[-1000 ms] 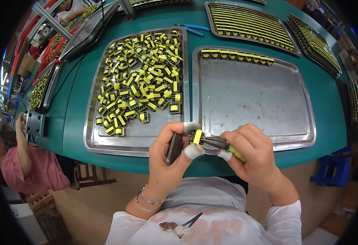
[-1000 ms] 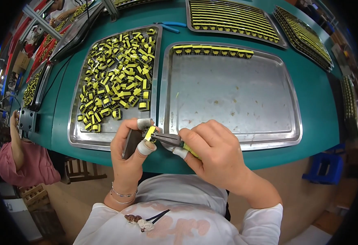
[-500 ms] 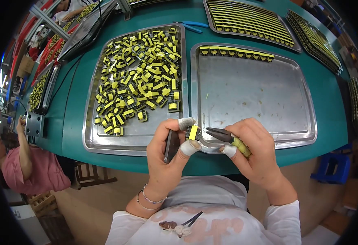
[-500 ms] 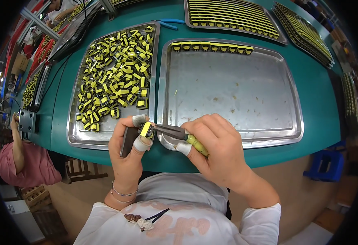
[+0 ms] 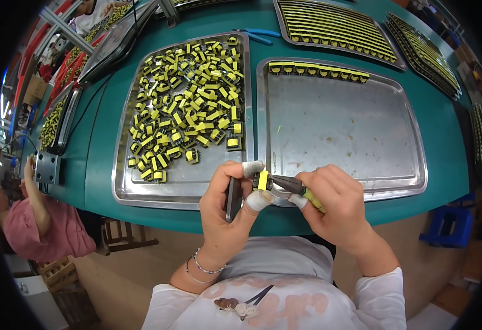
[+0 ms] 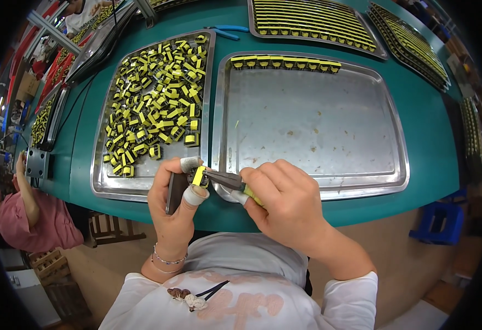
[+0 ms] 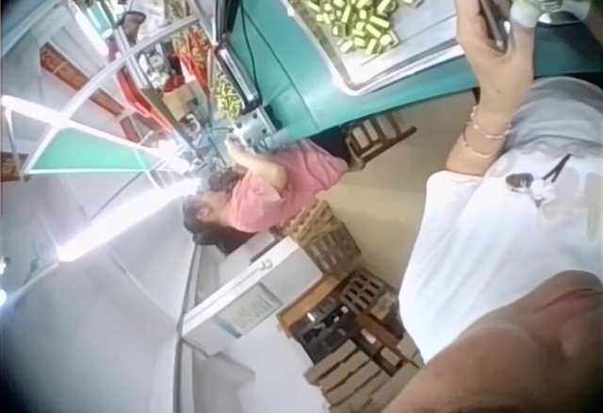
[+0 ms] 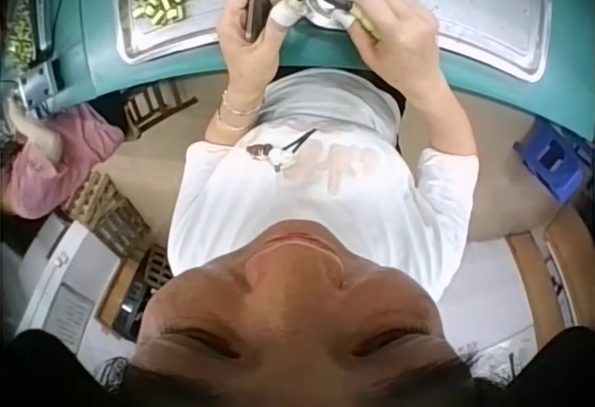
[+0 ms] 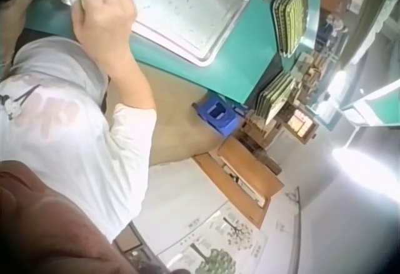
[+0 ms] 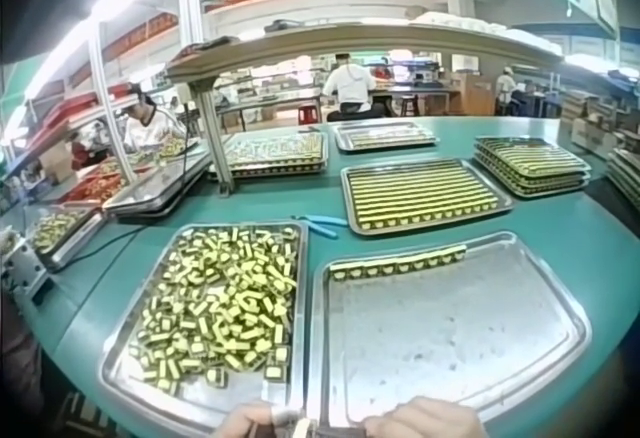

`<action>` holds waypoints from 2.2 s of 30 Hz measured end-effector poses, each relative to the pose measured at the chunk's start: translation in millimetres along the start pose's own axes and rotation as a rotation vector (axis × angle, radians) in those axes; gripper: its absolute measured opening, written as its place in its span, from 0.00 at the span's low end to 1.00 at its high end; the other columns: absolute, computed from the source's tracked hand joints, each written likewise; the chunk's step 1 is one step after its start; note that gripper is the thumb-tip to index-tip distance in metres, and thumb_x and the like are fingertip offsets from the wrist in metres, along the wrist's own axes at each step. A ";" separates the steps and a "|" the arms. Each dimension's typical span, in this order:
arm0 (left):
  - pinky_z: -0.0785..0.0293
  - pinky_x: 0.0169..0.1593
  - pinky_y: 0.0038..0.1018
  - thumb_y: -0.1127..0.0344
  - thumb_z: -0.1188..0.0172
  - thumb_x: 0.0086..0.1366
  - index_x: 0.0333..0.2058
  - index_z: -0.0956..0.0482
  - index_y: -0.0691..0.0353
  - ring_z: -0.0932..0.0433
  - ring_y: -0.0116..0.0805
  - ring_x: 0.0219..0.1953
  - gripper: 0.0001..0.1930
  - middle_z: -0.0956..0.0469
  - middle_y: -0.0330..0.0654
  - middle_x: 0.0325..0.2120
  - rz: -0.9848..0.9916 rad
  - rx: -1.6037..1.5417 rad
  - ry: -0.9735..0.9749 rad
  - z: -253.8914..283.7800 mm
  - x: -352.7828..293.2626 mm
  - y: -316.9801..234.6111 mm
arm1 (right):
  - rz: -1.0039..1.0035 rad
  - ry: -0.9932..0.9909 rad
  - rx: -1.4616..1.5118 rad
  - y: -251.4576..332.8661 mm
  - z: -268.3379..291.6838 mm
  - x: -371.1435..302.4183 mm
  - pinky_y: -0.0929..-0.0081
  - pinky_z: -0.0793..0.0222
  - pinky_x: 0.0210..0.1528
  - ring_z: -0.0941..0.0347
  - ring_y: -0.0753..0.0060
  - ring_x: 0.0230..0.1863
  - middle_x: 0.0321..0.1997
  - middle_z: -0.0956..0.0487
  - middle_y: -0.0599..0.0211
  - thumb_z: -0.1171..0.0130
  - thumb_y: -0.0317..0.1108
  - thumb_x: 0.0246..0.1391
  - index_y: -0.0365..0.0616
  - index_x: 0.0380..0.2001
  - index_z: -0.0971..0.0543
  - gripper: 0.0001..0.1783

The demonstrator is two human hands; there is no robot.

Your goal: The person trims and processes small electronic components with pliers, then organizes them onto a tray.

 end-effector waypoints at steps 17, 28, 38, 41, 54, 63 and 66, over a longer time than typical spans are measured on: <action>0.32 0.30 0.20 0.58 0.48 0.69 0.56 0.37 0.68 0.30 0.22 0.27 0.23 0.26 0.39 0.32 0.354 -0.526 0.124 -8.6 3.0 -18.9 | -0.425 0.050 1.258 13.8 -16.2 12.0 0.75 0.27 0.41 0.24 0.72 0.37 0.40 0.28 0.63 0.45 0.28 0.58 0.32 0.48 0.28 0.16; 0.34 0.29 0.18 0.59 0.49 0.70 0.56 0.38 0.66 0.32 0.21 0.26 0.22 0.26 0.39 0.35 0.323 -0.340 0.150 -6.8 0.9 -14.2 | -0.462 0.038 1.339 15.5 -21.0 12.2 0.72 0.26 0.41 0.24 0.71 0.36 0.41 0.26 0.61 0.44 0.30 0.57 0.32 0.46 0.27 0.16; 0.41 0.63 0.39 0.38 0.50 0.63 0.56 0.40 0.65 0.34 0.40 0.57 0.36 0.35 0.51 0.55 0.181 -1.161 -0.029 -2.6 13.1 -2.8 | -0.370 -0.061 1.027 22.1 -23.0 6.7 0.78 0.31 0.47 0.28 0.77 0.43 0.43 0.25 0.63 0.38 0.26 0.52 0.35 0.44 0.29 0.17; 0.49 0.67 0.42 0.29 0.57 0.61 0.60 0.44 0.64 0.42 0.47 0.64 0.45 0.42 0.55 0.61 0.151 -0.884 -0.021 -16.6 14.8 -13.2 | -0.226 -0.084 0.826 19.2 -28.5 7.0 0.77 0.31 0.45 0.27 0.75 0.42 0.43 0.24 0.62 0.37 0.25 0.50 0.35 0.44 0.27 0.17; 0.57 0.69 0.41 0.20 0.65 0.55 0.65 0.53 0.66 0.50 0.47 0.69 0.55 0.51 0.53 0.67 0.147 -0.612 0.082 -21.1 14.1 -18.1 | -0.048 -0.156 0.537 25.2 -28.5 11.4 0.74 0.30 0.32 0.26 0.63 0.33 0.39 0.25 0.59 0.40 0.14 0.28 0.40 0.41 0.22 0.28; 0.64 0.71 0.41 0.18 0.70 0.53 0.67 0.61 0.66 0.58 0.44 0.71 0.59 0.57 0.49 0.69 0.141 -0.414 0.155 -21.2 12.5 -16.7 | -0.050 -0.147 0.500 26.1 -23.2 13.0 0.74 0.29 0.28 0.26 0.67 0.30 0.36 0.24 0.62 0.39 0.14 0.26 0.42 0.39 0.21 0.28; 0.67 0.70 0.42 0.17 0.73 0.53 0.68 0.63 0.65 0.61 0.44 0.71 0.59 0.60 0.49 0.69 0.138 -0.449 0.209 -20.1 9.6 -11.2 | -0.054 -0.178 0.510 25.4 -23.9 11.5 0.74 0.29 0.28 0.26 0.67 0.30 0.33 0.23 0.62 0.38 0.15 0.26 0.43 0.38 0.20 0.26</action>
Point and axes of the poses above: each hand's wrist, its own x-axis towards the middle knuckle, its own z-axis out of the back of the hand, y = z × x, the point moved 1 cm from there along x, towards the middle knuckle
